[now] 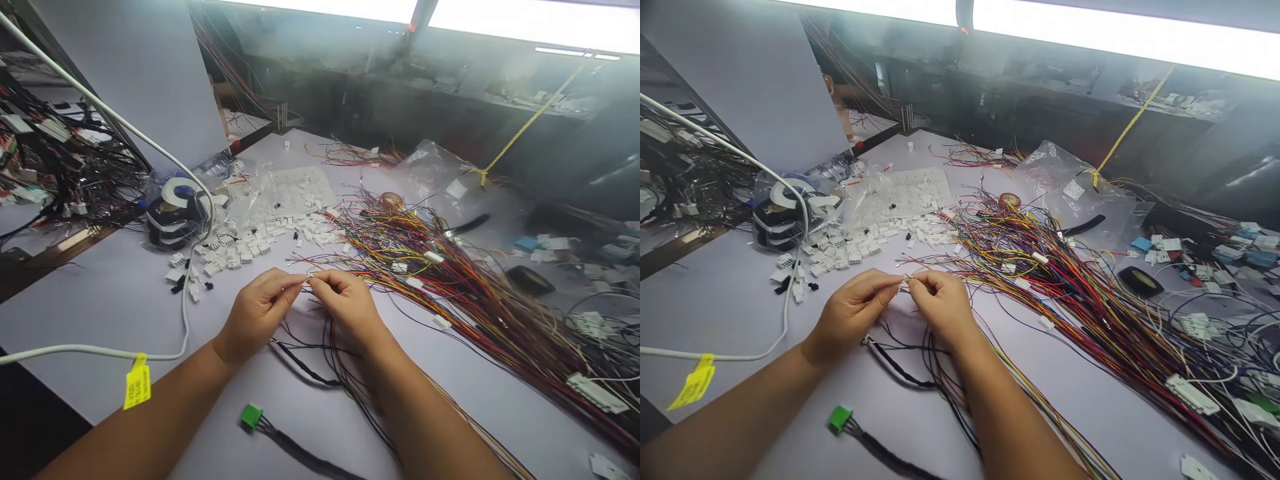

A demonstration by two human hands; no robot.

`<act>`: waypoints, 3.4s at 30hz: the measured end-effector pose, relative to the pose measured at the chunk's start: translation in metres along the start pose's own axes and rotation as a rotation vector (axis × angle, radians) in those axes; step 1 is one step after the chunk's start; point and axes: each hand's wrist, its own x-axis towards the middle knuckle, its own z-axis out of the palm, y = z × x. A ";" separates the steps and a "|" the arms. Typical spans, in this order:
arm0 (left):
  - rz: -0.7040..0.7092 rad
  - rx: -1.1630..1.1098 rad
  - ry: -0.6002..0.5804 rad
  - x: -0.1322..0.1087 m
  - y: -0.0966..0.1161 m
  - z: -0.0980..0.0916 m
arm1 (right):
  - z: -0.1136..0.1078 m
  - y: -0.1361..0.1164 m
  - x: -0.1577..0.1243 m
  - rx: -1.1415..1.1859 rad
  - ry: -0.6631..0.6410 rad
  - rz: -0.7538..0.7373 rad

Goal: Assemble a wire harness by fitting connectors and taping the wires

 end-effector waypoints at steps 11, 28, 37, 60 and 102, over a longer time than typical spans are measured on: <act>-0.444 -0.683 0.065 0.015 -0.010 -0.006 | 0.006 0.001 -0.005 -0.340 0.009 -0.454; -0.544 -0.752 -0.099 0.010 -0.003 -0.002 | 0.010 0.008 -0.006 -0.696 0.122 -0.355; -0.390 -0.526 0.002 0.003 -0.006 0.005 | 0.018 0.008 -0.011 -0.780 0.202 -0.488; -0.629 -1.196 -0.045 0.009 0.009 -0.009 | 0.007 0.003 -0.005 0.000 0.024 -0.426; -0.469 -0.859 -0.210 0.002 0.008 0.012 | 0.011 0.003 -0.014 -0.867 0.195 -0.434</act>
